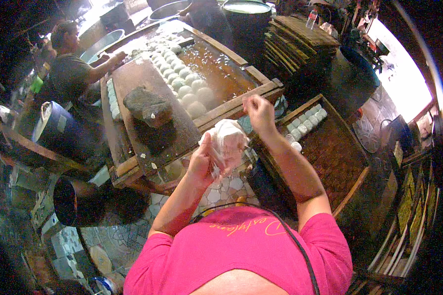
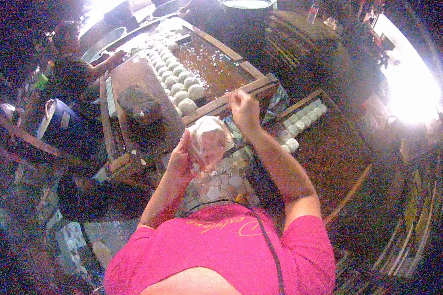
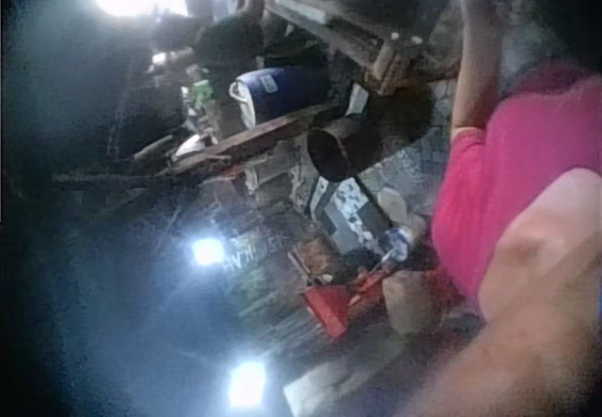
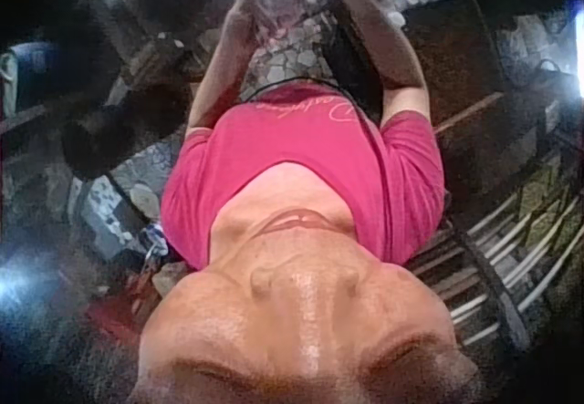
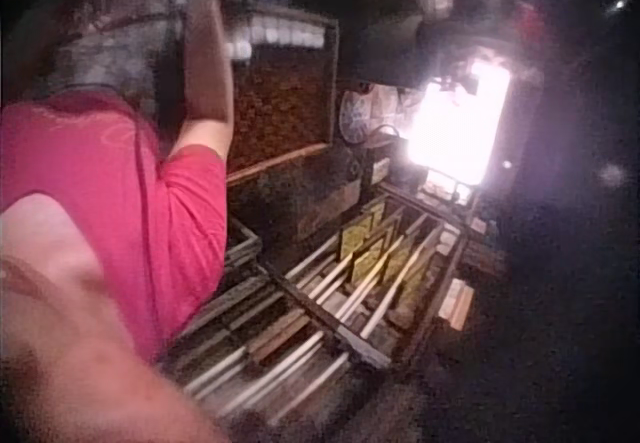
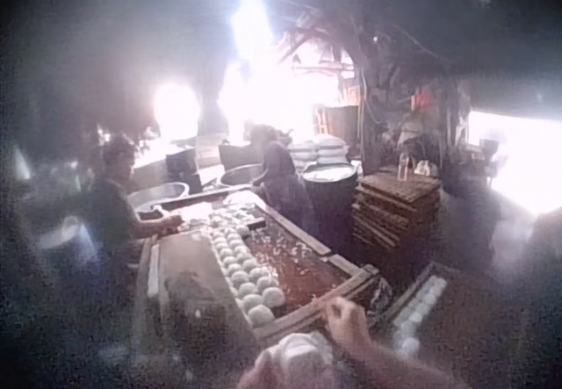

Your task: The person wraps individual dough balls in white paper by hand, then places the wrapped items into a wooden tray one by one.

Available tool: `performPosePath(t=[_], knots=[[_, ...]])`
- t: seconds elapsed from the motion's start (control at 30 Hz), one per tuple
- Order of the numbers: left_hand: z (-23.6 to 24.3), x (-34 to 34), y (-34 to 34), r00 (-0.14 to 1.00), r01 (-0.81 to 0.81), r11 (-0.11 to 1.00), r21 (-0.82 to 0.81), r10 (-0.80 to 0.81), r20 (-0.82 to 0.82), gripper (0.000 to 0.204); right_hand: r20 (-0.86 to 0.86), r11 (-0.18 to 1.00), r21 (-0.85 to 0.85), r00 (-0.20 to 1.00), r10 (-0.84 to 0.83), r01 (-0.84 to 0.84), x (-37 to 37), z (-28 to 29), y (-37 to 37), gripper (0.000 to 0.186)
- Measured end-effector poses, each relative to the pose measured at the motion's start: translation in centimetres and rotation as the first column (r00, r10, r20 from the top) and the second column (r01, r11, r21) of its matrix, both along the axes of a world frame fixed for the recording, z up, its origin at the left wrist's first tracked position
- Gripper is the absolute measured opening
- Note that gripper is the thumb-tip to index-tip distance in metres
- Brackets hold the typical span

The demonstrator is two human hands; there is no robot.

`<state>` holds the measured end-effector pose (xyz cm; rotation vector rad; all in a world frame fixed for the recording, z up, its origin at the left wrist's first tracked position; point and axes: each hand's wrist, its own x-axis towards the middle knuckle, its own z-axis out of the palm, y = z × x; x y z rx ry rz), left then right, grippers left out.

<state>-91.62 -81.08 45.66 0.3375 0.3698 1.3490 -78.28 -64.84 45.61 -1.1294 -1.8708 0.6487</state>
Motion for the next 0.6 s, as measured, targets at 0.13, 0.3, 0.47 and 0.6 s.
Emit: performPosePath(t=[0.13, 0.3, 0.47, 0.6], knots=[[-0.6, 1.5, 0.0, 0.939, -0.227, 0.970, -0.082, 0.196, -0.284, 0.050, -0.646, 0.620, -0.667, 0.735, -0.206, -0.412, 0.8, -5.5, -6.2, 0.048], [-1.1, 2.1, -0.6, 0.881, -0.324, 0.934, -0.149, 0.241, -0.406, 0.052, -0.746, 0.269, -0.558, 0.332, -0.577, -0.785, 1.9, -11.0, -5.5, 0.052], [-3.2, 1.8, 1.5, 0.955, -0.229, 0.959, -0.168, 0.188, -0.230, 0.053, -0.748, 0.417, -0.624, 0.349, -0.565, -0.661, 7.9, -13.7, -3.1, 0.036], [-8.4, 0.4, 2.4, 0.991, -0.084, 0.972, -0.221, 0.059, -0.119, 0.052, -0.644, 0.527, -0.745, 0.234, -0.728, -0.409, 15.0, -17.1, 1.4, 0.037]])
